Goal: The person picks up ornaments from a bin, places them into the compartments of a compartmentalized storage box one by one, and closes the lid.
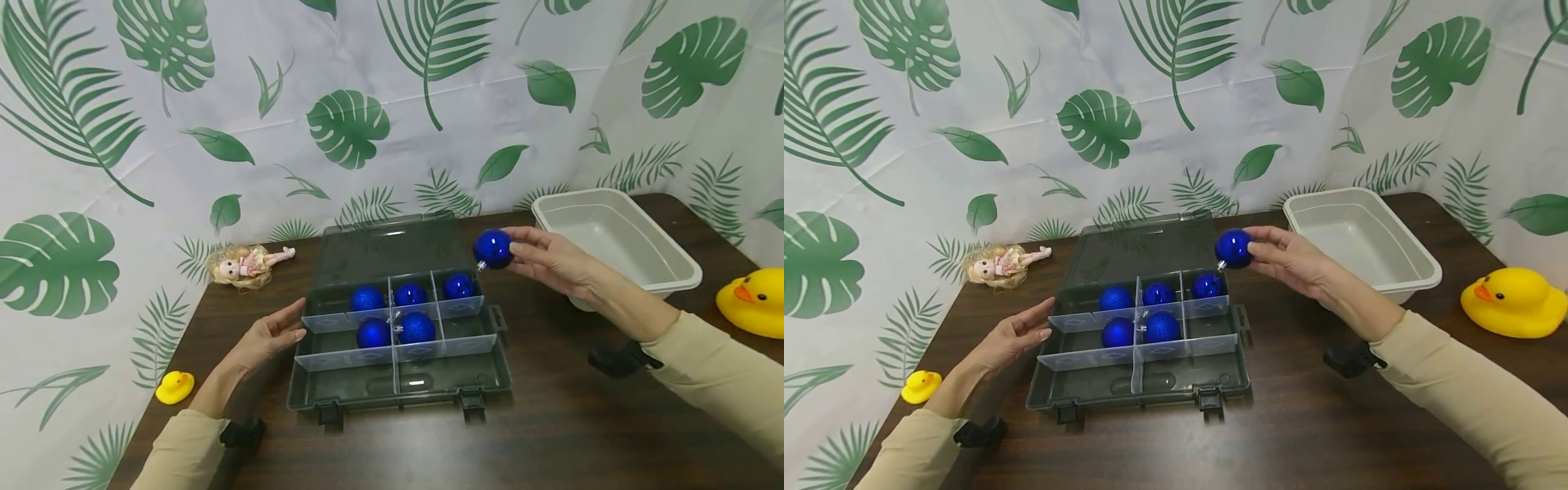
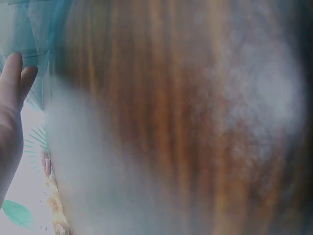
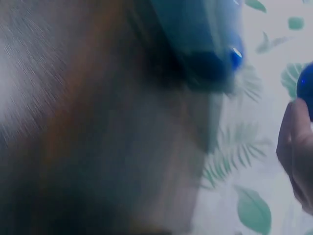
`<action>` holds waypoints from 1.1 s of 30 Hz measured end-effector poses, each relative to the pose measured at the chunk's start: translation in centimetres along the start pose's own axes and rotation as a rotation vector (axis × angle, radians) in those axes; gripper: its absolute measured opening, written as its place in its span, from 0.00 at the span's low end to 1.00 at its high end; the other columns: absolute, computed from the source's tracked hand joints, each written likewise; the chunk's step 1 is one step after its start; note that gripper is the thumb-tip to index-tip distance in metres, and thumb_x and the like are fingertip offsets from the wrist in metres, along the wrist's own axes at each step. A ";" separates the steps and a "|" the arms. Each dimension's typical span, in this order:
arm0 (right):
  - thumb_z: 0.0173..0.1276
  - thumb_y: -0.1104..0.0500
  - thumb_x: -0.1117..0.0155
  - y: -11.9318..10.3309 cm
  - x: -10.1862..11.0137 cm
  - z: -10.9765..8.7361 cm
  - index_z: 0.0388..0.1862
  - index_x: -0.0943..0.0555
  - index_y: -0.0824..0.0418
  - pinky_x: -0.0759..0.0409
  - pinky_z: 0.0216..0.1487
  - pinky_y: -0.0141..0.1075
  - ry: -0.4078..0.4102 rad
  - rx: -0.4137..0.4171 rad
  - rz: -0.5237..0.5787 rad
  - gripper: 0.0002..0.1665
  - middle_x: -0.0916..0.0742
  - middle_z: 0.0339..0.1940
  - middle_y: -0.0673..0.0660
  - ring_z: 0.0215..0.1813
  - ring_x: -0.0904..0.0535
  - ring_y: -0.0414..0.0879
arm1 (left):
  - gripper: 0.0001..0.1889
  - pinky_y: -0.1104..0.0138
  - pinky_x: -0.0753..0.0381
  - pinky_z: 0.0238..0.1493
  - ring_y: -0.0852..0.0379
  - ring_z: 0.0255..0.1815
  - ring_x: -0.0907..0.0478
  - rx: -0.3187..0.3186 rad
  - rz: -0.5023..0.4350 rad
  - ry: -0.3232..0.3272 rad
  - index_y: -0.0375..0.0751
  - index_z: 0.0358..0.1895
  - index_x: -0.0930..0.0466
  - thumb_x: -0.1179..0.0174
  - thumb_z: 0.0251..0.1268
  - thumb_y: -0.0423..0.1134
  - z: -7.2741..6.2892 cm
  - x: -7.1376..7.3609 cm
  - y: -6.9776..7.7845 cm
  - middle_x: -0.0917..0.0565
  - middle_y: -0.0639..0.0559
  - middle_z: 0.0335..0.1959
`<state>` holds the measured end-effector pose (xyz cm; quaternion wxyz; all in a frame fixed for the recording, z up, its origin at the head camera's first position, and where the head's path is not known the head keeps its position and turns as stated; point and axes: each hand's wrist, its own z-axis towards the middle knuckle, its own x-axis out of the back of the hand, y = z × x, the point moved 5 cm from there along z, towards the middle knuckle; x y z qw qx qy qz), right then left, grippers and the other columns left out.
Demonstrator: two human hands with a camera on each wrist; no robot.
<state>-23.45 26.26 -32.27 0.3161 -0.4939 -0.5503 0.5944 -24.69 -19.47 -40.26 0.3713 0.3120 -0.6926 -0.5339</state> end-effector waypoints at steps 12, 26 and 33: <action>0.68 0.59 0.40 3.8 -2.6 -0.8 0.63 0.35 0.67 0.22 0.54 0.34 0.006 -0.037 -0.365 0.28 0.22 0.51 0.57 0.50 0.23 0.45 | 0.38 0.77 0.30 0.55 0.38 0.72 0.52 -0.021 -0.019 -0.016 0.32 0.74 0.55 0.44 0.66 0.31 0.3 -0.1 0.3 0.53 0.35 0.75; 0.66 0.57 0.37 5.4 -3.3 -3.0 0.62 0.35 0.69 0.23 0.50 0.27 0.145 0.015 -0.411 0.30 0.23 0.53 0.59 0.50 0.23 0.41 | 0.37 0.78 0.30 0.54 0.38 0.72 0.51 -0.016 -0.004 -0.007 0.32 0.74 0.55 0.44 0.66 0.32 0.2 -0.1 0.1 0.52 0.34 0.74; 0.64 0.57 0.35 5.8 -3.9 -3.3 0.59 0.32 0.69 0.24 0.48 0.25 0.211 0.065 -0.464 0.29 0.22 0.50 0.60 0.48 0.24 0.42 | 0.37 0.79 0.30 0.54 0.38 0.72 0.51 -0.010 0.008 0.003 0.33 0.74 0.55 0.45 0.67 0.32 0.1 0.0 0.0 0.53 0.35 0.75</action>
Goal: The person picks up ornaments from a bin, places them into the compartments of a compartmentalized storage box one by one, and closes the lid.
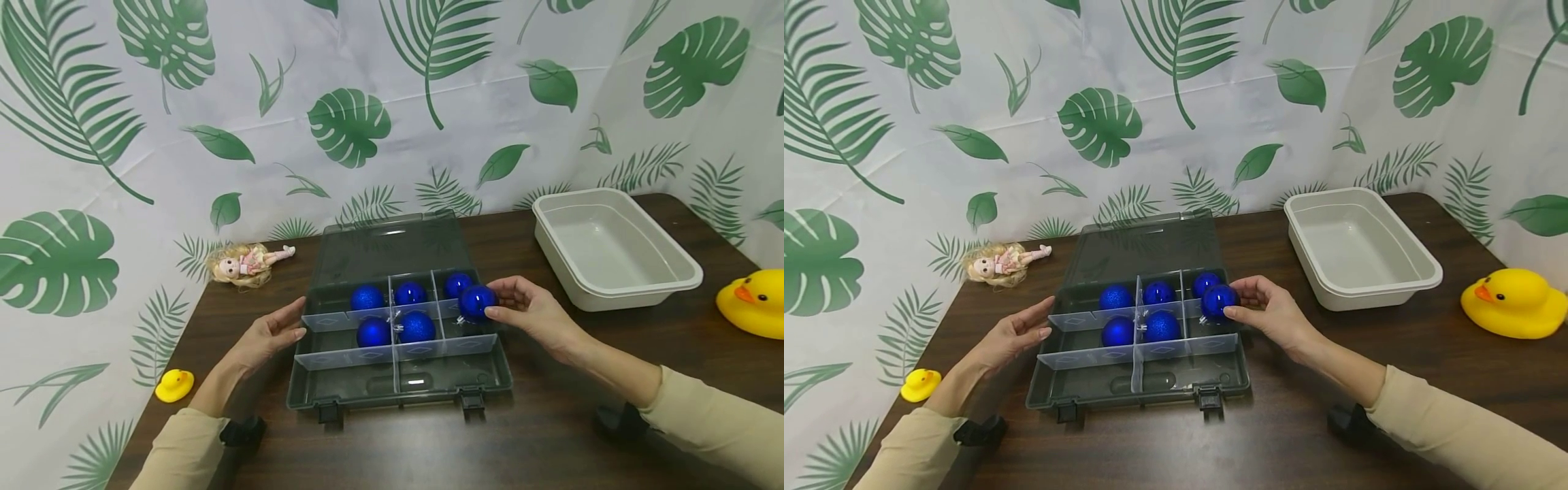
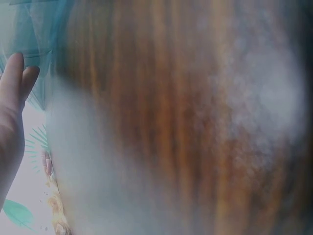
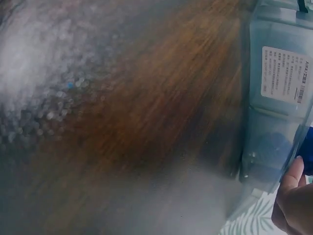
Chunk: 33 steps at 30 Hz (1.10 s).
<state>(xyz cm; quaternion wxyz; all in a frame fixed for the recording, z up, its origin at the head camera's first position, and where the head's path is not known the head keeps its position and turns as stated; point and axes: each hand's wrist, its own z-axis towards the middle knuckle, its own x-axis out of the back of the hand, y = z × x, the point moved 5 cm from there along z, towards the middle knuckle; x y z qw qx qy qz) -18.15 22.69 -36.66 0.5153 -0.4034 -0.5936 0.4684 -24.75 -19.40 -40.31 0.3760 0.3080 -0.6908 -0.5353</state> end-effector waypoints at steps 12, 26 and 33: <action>0.63 0.61 0.34 0.6 -0.7 -0.2 0.52 0.31 0.72 0.23 0.48 0.24 0.009 0.065 0.003 0.24 0.23 0.53 0.69 0.47 0.23 0.37 | 0.37 0.78 0.30 0.54 0.38 0.72 0.51 -0.005 -0.005 -0.008 0.33 0.74 0.55 0.45 0.67 0.32 0.0 -0.1 0.0 0.53 0.35 0.75; 0.69 0.57 0.41 0.2 1.1 1.7 0.52 0.29 0.67 0.22 0.47 0.26 0.060 -0.051 0.196 0.19 0.18 0.42 0.47 0.44 0.21 0.37 | 0.36 0.77 0.30 0.56 0.42 0.72 0.48 0.018 -0.010 -0.021 0.33 0.74 0.55 0.45 0.68 0.34 0.1 0.3 0.3 0.52 0.35 0.75; 0.75 0.61 0.52 0.7 2.5 7.4 0.69 0.43 0.74 0.27 0.60 0.35 0.032 -0.220 0.202 0.29 0.26 0.61 0.66 0.59 0.26 0.51 | 0.34 0.65 0.38 0.66 0.40 0.73 0.51 0.095 -0.161 0.097 0.29 0.73 0.62 0.59 0.76 0.44 2.2 2.0 1.6 0.53 0.33 0.74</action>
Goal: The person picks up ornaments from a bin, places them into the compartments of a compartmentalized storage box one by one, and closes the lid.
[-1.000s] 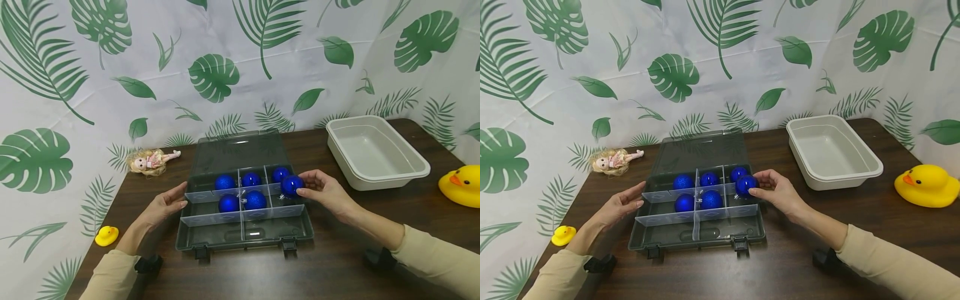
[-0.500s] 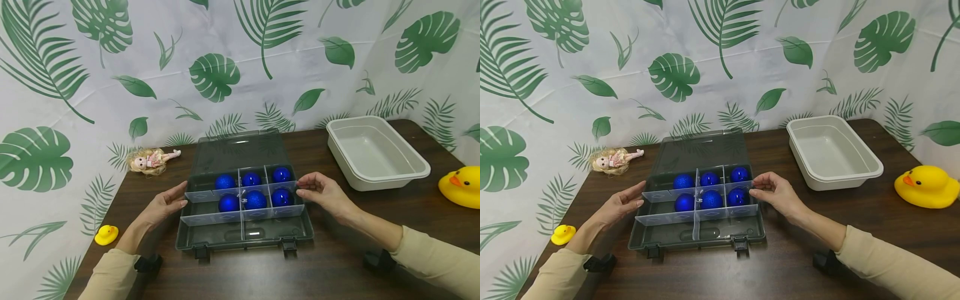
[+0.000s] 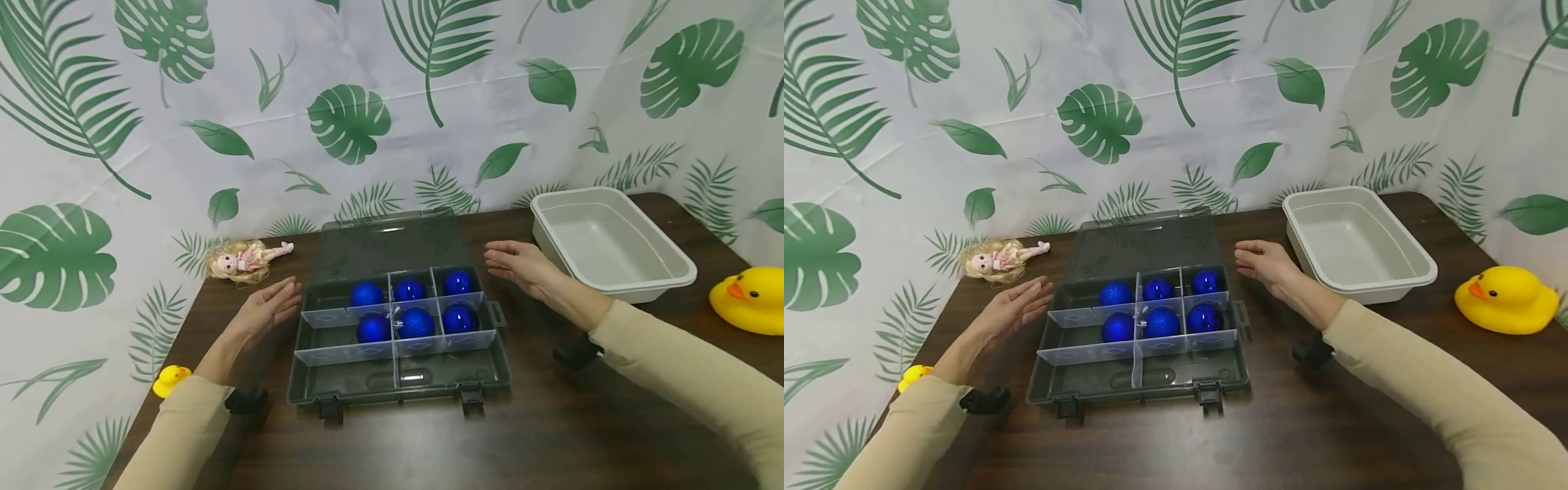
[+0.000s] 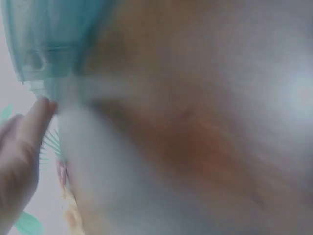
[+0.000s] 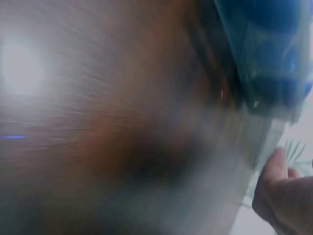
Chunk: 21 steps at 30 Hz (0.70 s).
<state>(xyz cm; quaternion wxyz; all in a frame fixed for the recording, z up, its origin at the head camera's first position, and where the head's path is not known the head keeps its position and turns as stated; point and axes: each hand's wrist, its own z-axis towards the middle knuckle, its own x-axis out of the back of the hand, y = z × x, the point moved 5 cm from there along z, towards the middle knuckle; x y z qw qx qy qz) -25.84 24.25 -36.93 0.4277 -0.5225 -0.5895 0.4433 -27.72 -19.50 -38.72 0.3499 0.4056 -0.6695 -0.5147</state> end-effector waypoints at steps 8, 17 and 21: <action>0.76 0.61 0.57 0.0 -0.8 4.6 0.72 0.47 0.73 0.35 0.67 0.44 -0.031 -0.143 -0.059 0.30 0.35 0.69 0.72 0.59 0.26 0.51 | 0.32 0.57 0.50 0.71 0.41 0.75 0.56 0.110 -0.122 0.028 0.27 0.73 0.66 0.64 0.78 0.41 4.6 0.4 2.1 0.57 0.32 0.74; 0.73 0.61 0.49 0.3 -0.7 6.5 0.68 0.39 0.73 0.27 0.60 0.38 0.017 -0.180 -0.135 0.29 0.27 0.59 0.64 0.45 0.24 0.41 | 0.29 0.58 0.49 0.72 0.44 0.75 0.57 0.190 -0.120 0.034 0.26 0.72 0.63 0.65 0.77 0.35 7.2 1.0 1.7 0.56 0.33 0.74; 0.72 0.60 0.47 0.6 -0.7 7.1 0.67 0.37 0.72 0.23 0.54 0.33 0.035 -0.199 -0.147 0.29 0.24 0.52 0.58 0.44 0.25 0.41 | 0.28 0.60 0.46 0.70 0.44 0.74 0.52 0.189 -0.030 0.049 0.26 0.72 0.58 0.62 0.75 0.31 7.7 1.1 1.2 0.52 0.33 0.74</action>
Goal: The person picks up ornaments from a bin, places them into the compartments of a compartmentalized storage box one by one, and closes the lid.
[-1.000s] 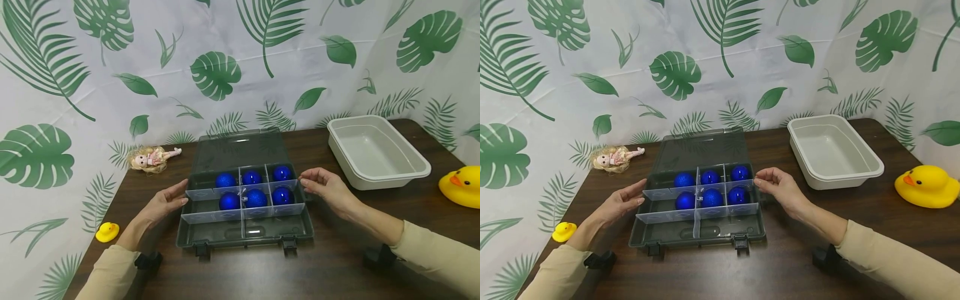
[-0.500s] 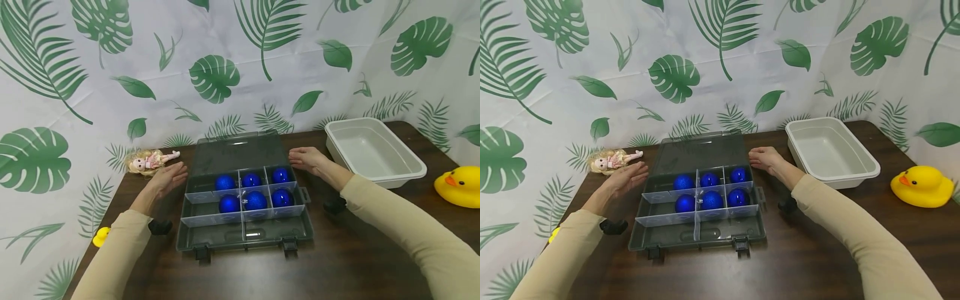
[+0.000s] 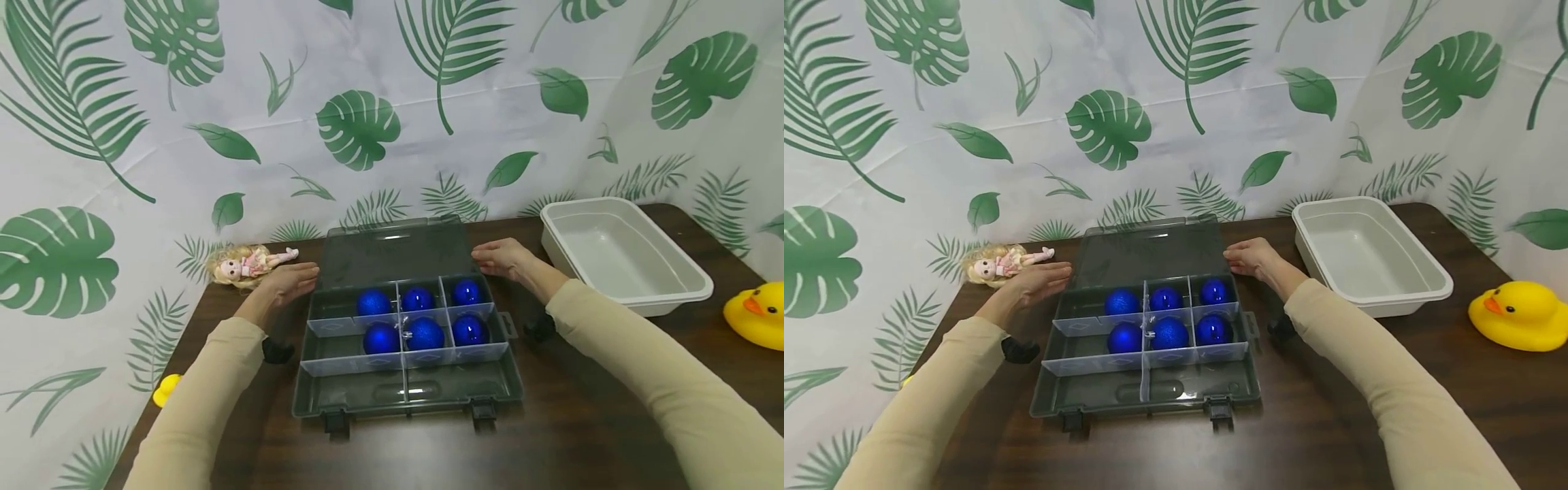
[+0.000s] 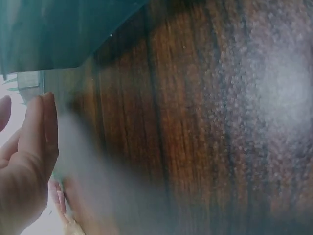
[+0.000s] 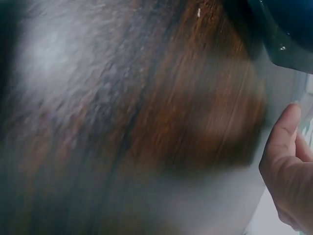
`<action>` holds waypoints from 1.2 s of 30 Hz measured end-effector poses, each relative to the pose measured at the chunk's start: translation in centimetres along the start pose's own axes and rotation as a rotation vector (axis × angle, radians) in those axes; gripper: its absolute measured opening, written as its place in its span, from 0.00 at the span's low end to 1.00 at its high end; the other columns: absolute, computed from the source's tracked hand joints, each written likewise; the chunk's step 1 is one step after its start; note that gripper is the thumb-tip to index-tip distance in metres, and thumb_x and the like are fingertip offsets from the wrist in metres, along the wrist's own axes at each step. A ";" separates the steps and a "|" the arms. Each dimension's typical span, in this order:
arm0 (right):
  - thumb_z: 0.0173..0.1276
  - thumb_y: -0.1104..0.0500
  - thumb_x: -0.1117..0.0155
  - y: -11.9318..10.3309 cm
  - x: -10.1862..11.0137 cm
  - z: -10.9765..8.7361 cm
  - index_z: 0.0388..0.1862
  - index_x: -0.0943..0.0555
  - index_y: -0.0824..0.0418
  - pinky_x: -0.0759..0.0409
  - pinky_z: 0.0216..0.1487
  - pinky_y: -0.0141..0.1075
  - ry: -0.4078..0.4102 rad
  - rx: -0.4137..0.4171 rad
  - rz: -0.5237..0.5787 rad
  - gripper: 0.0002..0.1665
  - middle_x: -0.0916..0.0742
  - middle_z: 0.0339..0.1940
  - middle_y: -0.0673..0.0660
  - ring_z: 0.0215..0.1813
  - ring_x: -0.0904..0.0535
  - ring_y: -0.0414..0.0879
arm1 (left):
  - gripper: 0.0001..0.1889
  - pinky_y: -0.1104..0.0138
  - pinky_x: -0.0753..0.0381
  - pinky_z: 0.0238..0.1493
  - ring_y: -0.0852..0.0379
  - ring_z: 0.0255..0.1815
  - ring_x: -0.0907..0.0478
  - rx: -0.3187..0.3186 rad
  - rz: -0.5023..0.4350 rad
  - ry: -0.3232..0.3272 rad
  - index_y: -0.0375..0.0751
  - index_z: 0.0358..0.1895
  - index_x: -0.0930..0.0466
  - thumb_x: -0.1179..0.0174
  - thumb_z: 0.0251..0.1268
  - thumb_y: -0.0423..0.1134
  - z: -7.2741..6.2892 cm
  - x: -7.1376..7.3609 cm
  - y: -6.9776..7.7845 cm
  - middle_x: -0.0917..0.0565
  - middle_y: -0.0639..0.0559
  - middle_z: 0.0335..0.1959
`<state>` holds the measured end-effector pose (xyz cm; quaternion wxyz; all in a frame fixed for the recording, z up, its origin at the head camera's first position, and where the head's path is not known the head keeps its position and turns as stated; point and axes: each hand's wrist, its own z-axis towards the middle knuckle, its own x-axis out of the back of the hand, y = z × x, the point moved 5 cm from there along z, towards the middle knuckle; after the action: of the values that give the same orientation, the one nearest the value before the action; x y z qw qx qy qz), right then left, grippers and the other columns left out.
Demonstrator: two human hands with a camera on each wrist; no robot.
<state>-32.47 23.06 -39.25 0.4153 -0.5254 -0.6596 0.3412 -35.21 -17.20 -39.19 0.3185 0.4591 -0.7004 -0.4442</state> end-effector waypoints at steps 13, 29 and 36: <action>0.72 0.60 0.47 -0.2 0.8 -0.8 0.69 0.38 0.68 0.21 0.43 0.27 0.013 0.061 0.043 0.29 0.20 0.40 0.47 0.36 0.23 0.36 | 0.27 0.72 0.26 0.56 0.69 0.45 0.25 -0.035 0.006 0.109 0.34 0.72 0.45 0.53 0.72 0.32 0.4 -0.4 0.7 0.40 0.38 0.71; 0.69 0.64 0.43 -4.5 1.5 -2.5 0.59 0.28 0.76 0.20 0.32 0.25 0.238 0.384 0.039 0.23 0.20 0.23 0.35 0.26 0.21 0.31 | 0.26 0.75 0.21 0.44 0.68 0.40 0.21 -0.312 -0.061 0.304 0.33 0.69 0.40 0.49 0.69 0.31 -1.0 -0.1 4.6 0.30 0.40 0.64; 0.68 0.66 0.42 -6.2 1.3 -3.4 0.59 0.27 0.74 0.21 0.27 0.24 0.304 0.483 0.010 0.22 0.19 0.23 0.38 0.24 0.22 0.30 | 0.25 0.76 0.20 0.37 0.73 0.32 0.22 -0.484 0.007 0.382 0.33 0.67 0.35 0.46 0.66 0.27 -2.3 0.0 5.8 0.22 0.58 0.37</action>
<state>-32.01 23.07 -32.09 0.6209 -0.4597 -0.4866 0.4079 -35.34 -16.93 -32.97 0.5462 0.4424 -0.5032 -0.5027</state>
